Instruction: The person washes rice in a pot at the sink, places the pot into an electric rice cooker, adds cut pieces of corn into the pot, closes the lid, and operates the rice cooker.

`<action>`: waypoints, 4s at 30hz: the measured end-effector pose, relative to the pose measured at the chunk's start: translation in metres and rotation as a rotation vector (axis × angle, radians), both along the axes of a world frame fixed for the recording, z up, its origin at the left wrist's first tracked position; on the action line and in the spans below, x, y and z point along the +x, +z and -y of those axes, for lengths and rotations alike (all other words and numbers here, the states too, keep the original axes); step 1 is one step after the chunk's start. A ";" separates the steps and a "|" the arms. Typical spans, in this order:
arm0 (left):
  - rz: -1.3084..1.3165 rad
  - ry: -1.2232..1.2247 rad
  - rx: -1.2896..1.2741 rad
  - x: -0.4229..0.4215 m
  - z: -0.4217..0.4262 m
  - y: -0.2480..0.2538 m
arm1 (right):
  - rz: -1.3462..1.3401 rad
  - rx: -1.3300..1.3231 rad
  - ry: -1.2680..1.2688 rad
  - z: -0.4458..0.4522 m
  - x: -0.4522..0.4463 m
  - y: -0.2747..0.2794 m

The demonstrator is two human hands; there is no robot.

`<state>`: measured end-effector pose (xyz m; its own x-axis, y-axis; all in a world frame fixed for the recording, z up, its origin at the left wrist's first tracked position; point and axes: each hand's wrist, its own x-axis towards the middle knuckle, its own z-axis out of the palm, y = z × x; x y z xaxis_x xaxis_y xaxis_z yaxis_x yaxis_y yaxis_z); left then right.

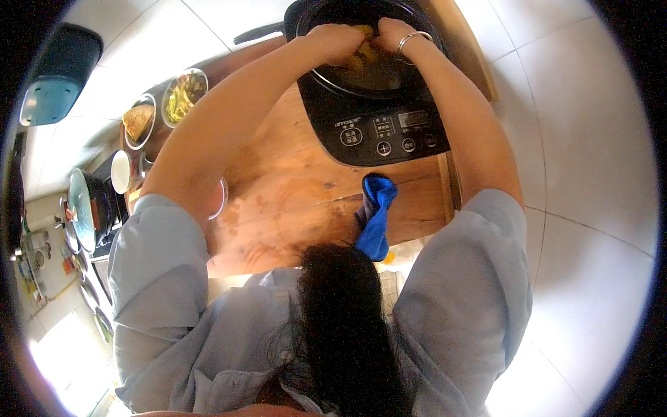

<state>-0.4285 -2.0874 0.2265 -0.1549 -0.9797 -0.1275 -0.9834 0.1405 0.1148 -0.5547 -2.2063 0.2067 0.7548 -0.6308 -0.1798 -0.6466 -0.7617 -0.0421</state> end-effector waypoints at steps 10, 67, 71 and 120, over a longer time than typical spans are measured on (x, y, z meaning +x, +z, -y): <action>-0.182 -0.123 -0.339 0.035 -0.023 0.018 | 0.024 -0.036 -0.012 -0.006 -0.008 0.022; -2.027 0.968 -0.678 0.261 -0.626 -0.044 | 0.867 2.094 -0.103 -0.551 0.307 -0.018; -1.976 0.950 -0.686 0.247 -0.621 -0.039 | 0.891 1.798 0.009 -0.557 0.290 -0.005; -1.884 1.177 -0.650 0.231 -0.691 -0.068 | 0.728 1.211 0.188 -0.586 0.341 -0.086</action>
<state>-0.1979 -1.3963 0.1589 0.7809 -0.5384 -0.3167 0.4704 0.1732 0.8653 -0.2137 -1.6208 0.1205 0.9653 -0.2518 -0.0688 -0.0934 -0.0873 -0.9918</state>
